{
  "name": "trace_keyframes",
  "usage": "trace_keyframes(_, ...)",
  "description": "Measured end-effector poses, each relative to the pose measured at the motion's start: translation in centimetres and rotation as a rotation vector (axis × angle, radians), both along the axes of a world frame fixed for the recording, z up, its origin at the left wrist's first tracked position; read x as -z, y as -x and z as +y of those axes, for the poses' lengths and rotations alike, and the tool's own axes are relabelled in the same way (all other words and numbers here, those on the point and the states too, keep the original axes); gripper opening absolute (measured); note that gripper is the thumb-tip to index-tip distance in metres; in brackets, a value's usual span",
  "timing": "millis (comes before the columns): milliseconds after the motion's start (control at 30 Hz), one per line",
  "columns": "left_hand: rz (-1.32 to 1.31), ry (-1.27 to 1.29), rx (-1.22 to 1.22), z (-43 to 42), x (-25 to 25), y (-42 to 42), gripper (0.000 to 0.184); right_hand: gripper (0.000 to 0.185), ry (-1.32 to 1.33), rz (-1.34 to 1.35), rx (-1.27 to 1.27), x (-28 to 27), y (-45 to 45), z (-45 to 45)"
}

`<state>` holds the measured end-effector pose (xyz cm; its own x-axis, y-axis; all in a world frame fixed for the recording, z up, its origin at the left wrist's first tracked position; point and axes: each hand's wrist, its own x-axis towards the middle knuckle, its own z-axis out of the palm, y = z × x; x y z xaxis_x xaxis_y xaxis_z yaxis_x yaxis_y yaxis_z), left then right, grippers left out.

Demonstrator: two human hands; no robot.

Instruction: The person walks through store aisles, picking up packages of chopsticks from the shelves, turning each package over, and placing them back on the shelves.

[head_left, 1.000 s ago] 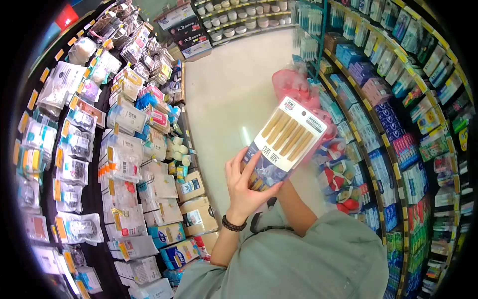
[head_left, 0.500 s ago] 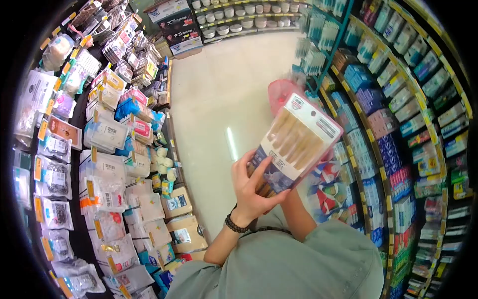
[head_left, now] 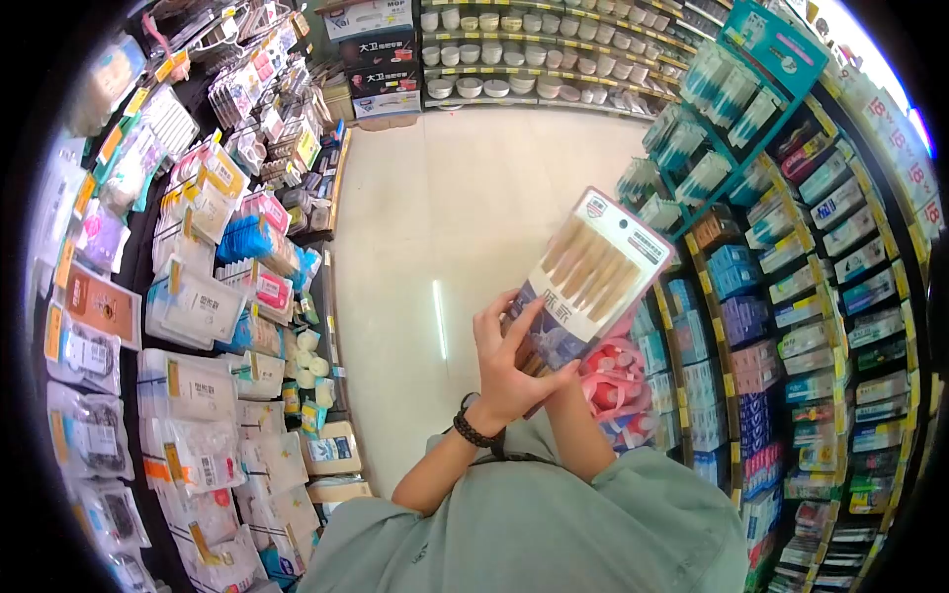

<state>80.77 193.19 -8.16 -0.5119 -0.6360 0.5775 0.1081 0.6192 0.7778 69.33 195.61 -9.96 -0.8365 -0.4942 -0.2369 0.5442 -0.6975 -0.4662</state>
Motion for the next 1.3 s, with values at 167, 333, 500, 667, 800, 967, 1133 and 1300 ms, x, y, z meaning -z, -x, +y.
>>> trace_keyframes(167, 0.074, -0.023, -0.054, -6.0, -0.2, 2.0, 0.087, 0.033, 0.047, -0.030, 0.034, -0.7, 3.9, -5.2)
trace_keyframes(333, -0.037, -0.005, -0.038, -10.7, 1.6, 5.5, 0.083, 0.037, 0.033, -0.096, 0.041, 0.5, 5.7, -11.3)
trace_keyframes(500, -0.029, 0.044, -0.116, -18.5, 3.3, 8.5, 0.083, 0.041, 0.047, -0.133, 0.108, 1.7, 11.0, -18.7)
trace_keyframes(667, -0.076, 0.080, -0.147, -27.9, 2.6, 12.7, 0.083, 0.041, 0.098, -0.088, 0.081, 4.4, 18.2, -30.1)
trace_keyframes(800, -0.195, 0.133, -0.099, -34.6, 0.9, 16.6, 0.079, 0.041, 0.190, -0.122, -0.028, -0.2, 20.7, -38.7)
trace_keyframes(967, -0.141, 0.098, -0.169, -41.7, -0.2, 18.5, 0.078, 0.043, 0.159, -0.234, -0.118, -3.3, 22.9, -44.5)
trace_keyframes(1133, -0.180, 0.090, -0.146, -46.7, 1.7, 22.3, 0.079, 0.044, 0.116, -0.255, -0.134, -1.4, 24.5, -50.7)
trace_keyframes(1300, -0.090, 0.053, -0.157, -53.9, 2.0, 24.7, 0.078, 0.046, 0.118, -0.257, -0.097, -0.5, 28.2, -57.2)
